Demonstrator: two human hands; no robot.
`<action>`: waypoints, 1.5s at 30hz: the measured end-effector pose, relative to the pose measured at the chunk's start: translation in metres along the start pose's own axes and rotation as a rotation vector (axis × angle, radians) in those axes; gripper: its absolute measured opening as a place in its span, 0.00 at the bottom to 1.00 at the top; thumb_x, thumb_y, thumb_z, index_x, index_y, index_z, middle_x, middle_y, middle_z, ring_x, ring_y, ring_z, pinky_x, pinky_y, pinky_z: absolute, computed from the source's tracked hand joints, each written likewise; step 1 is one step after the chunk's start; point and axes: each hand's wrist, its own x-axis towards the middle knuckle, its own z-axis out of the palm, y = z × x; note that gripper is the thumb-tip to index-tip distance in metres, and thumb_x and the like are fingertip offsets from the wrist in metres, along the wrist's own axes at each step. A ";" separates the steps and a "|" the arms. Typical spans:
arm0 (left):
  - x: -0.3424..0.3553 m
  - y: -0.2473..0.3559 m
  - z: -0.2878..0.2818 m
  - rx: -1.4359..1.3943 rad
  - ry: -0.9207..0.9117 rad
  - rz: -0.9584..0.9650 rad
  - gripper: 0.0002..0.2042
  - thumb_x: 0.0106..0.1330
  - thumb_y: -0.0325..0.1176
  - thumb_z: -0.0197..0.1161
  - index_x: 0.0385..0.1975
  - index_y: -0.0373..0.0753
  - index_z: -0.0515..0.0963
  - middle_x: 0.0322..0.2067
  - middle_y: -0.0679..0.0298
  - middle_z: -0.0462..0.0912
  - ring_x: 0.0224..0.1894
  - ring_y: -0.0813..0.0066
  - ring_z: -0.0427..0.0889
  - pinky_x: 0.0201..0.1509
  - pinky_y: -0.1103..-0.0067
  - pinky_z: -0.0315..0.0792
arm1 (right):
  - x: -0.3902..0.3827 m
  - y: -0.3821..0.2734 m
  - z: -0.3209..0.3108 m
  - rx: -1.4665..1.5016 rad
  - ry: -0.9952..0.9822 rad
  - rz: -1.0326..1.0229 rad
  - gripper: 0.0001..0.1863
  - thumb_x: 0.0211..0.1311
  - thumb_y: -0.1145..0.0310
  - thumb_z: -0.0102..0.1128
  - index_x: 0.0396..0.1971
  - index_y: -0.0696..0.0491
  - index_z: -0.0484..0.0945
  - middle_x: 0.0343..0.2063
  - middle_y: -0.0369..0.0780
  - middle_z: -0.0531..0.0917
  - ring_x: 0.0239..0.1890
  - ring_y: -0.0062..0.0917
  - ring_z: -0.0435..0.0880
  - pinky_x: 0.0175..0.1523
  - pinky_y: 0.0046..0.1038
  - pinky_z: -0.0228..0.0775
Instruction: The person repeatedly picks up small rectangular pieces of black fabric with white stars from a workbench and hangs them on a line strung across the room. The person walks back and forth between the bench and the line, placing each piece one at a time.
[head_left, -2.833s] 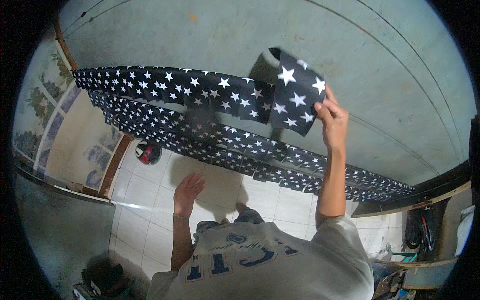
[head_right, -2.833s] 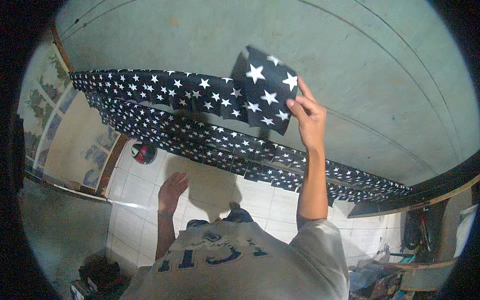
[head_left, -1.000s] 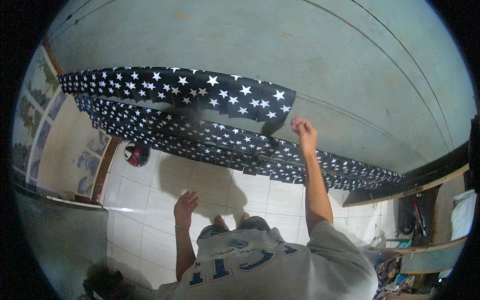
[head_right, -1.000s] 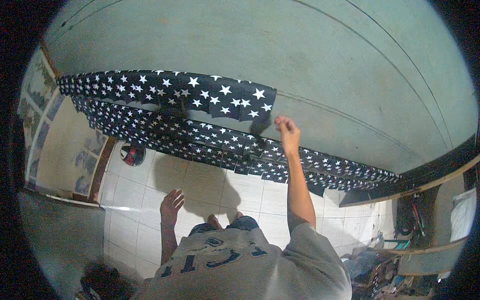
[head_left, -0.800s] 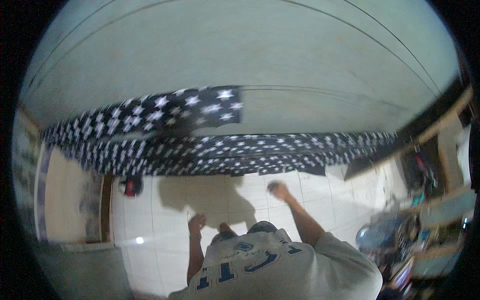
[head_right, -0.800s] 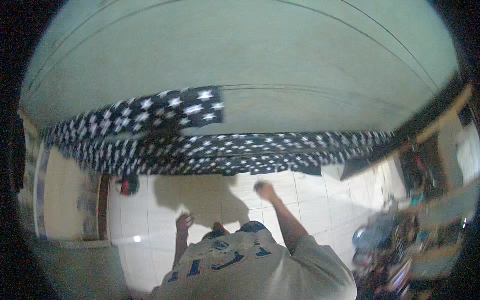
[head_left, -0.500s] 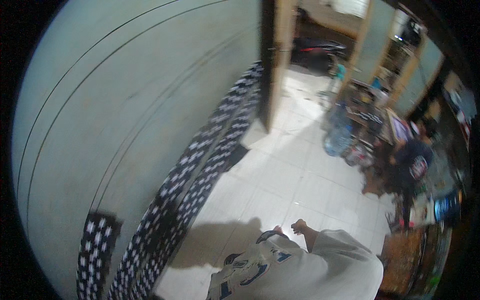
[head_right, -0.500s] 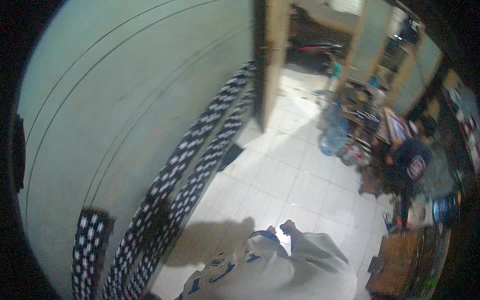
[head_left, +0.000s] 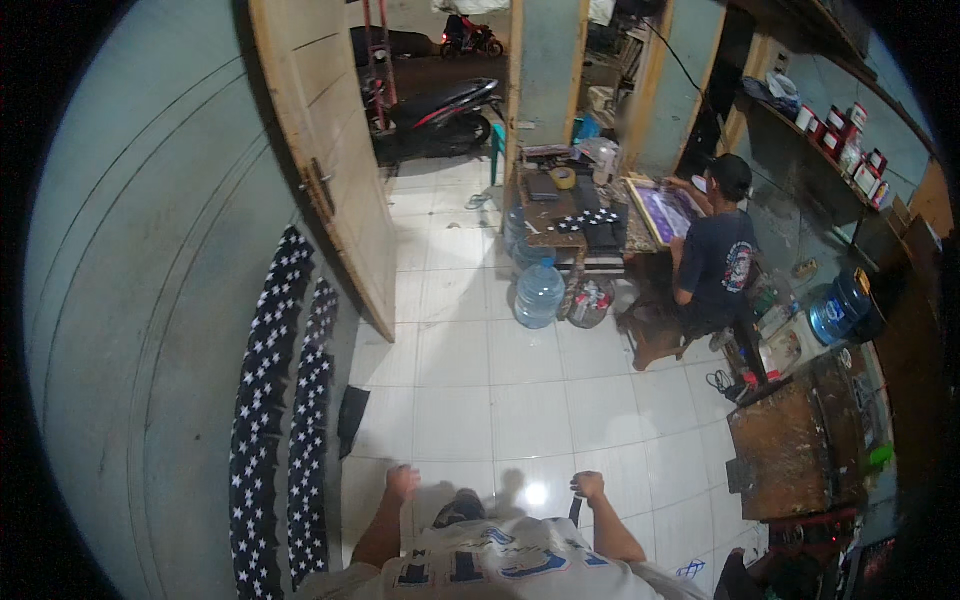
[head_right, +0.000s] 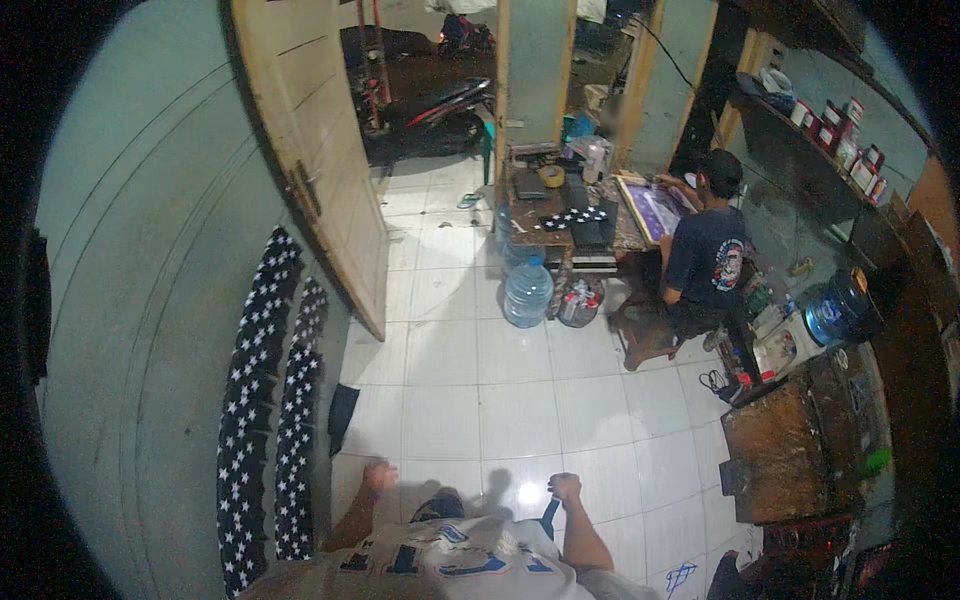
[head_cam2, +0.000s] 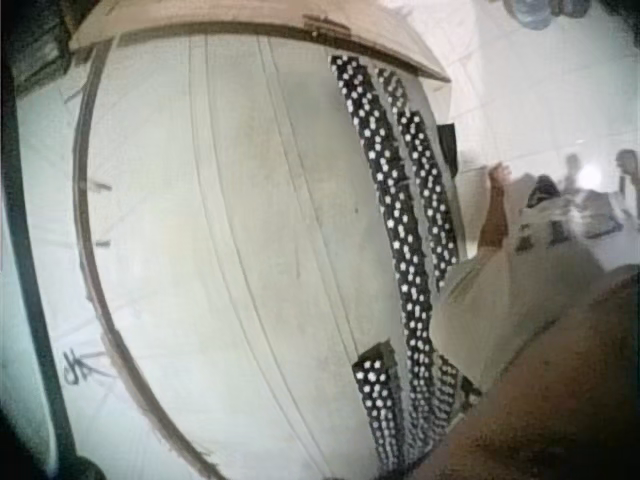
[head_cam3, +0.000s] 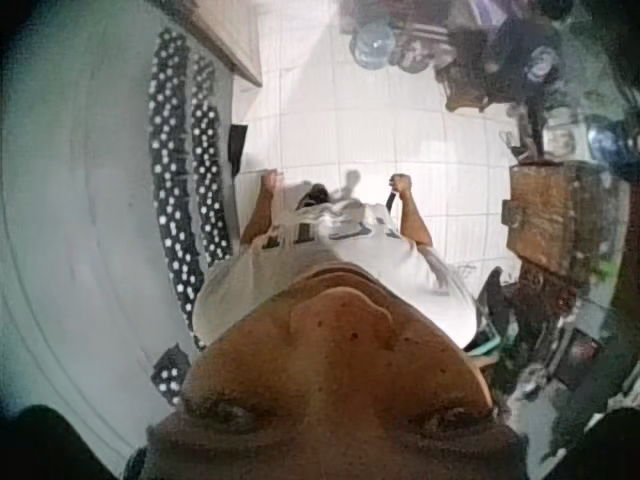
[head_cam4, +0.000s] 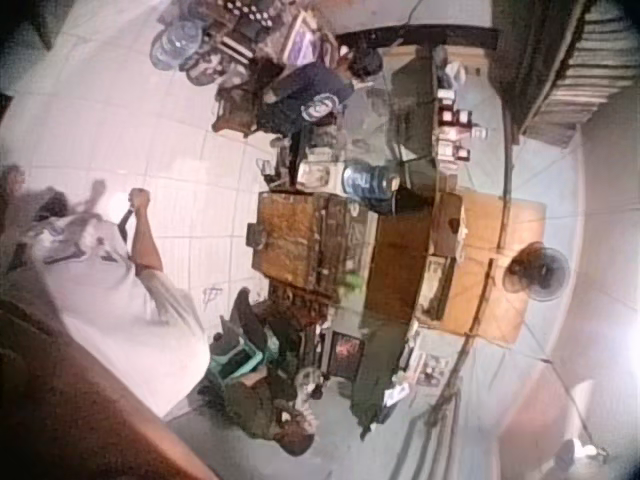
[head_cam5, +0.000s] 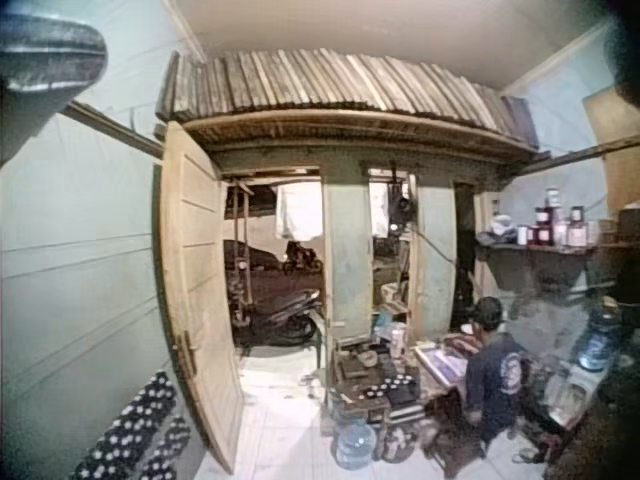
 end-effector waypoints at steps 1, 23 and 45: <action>0.022 0.029 0.029 0.172 -0.009 0.070 0.17 0.62 0.39 0.47 0.40 0.30 0.72 0.38 0.53 0.79 0.35 0.64 0.79 0.29 0.70 0.73 | 0.004 -0.002 0.003 0.013 -0.030 -0.007 0.09 0.49 0.72 0.54 0.28 0.61 0.78 0.24 0.44 0.81 0.23 0.28 0.82 0.25 0.26 0.73; 0.337 0.295 0.224 0.424 -0.125 -0.202 0.13 0.62 0.43 0.49 0.39 0.40 0.69 0.34 0.62 0.79 0.29 0.69 0.78 0.33 0.71 0.71 | 0.287 -0.260 -0.013 0.382 0.168 0.209 0.13 0.54 0.67 0.54 0.36 0.60 0.74 0.30 0.46 0.81 0.29 0.33 0.82 0.32 0.31 0.75; 0.347 0.423 0.363 0.362 0.013 -0.300 0.19 0.63 0.40 0.50 0.50 0.36 0.65 0.43 0.55 0.77 0.38 0.63 0.79 0.39 0.70 0.71 | 0.669 -0.695 0.052 0.932 0.257 0.170 0.09 0.58 0.68 0.49 0.29 0.58 0.73 0.20 0.40 0.77 0.17 0.27 0.77 0.22 0.27 0.74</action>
